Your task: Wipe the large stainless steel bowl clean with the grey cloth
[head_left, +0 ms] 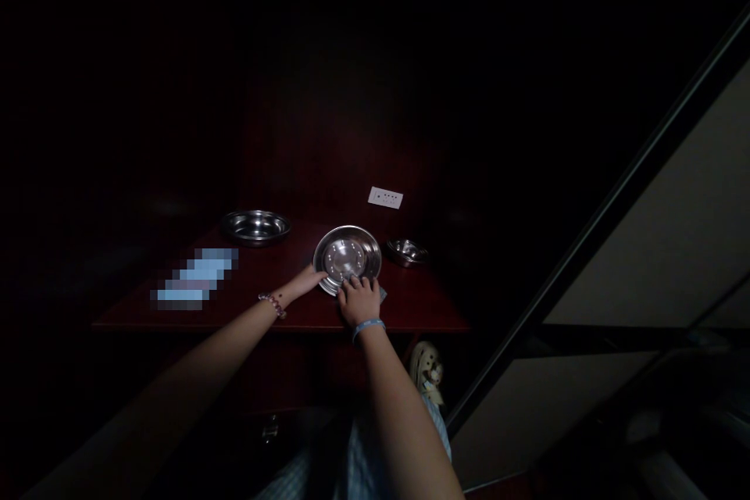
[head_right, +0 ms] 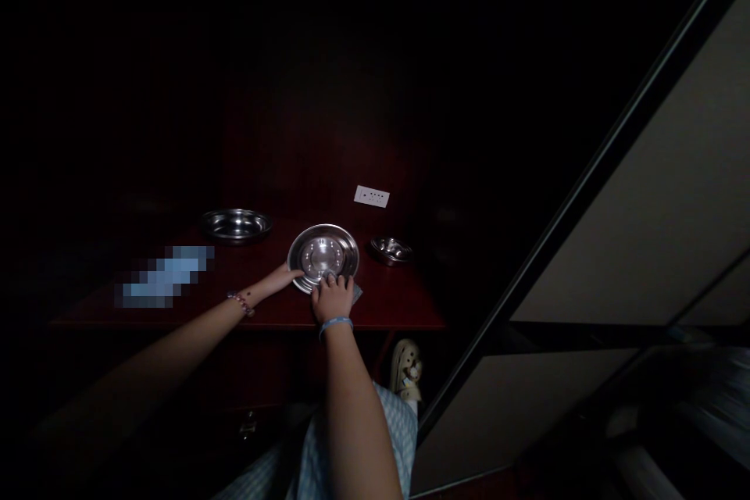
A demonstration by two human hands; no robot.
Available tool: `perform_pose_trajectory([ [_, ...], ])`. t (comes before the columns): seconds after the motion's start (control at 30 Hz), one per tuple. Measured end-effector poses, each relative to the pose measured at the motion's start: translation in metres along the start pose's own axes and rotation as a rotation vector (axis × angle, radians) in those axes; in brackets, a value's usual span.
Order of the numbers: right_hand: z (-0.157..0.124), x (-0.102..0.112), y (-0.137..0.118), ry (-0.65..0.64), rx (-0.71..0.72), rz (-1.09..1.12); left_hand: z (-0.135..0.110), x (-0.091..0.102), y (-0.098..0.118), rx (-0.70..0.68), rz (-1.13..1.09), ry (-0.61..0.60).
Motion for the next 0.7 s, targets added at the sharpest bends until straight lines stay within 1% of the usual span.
perform_pose_trajectory([
  [0.07,0.001,0.000,0.005,0.018,-0.055,-0.021,0.001,0.000,-0.005,0.050,-0.001,0.014],
  [0.13,0.002,0.000,0.009,0.041,-0.095,-0.040,0.002,0.000,-0.010,0.066,0.001,0.019],
  [0.3,0.003,0.001,0.013,0.096,-0.105,-0.048,0.008,-0.002,-0.023,0.063,-0.018,-0.010],
  [0.5,0.003,0.000,0.013,0.089,-0.108,-0.012,0.009,-0.001,-0.020,0.029,-0.034,0.011],
  [0.7,0.002,0.000,0.008,0.077,-0.091,-0.026,0.006,-0.002,-0.019,0.069,-0.030,0.021],
])
Point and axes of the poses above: each hand's wrist, its own z-axis towards the middle knuckle, its own x-axis out of the back of the hand, y = z × x, the point moved 6 cm from there along z, towards the middle knuckle, and after that the axes turned 1 degree about z, right-handed, at the moved point
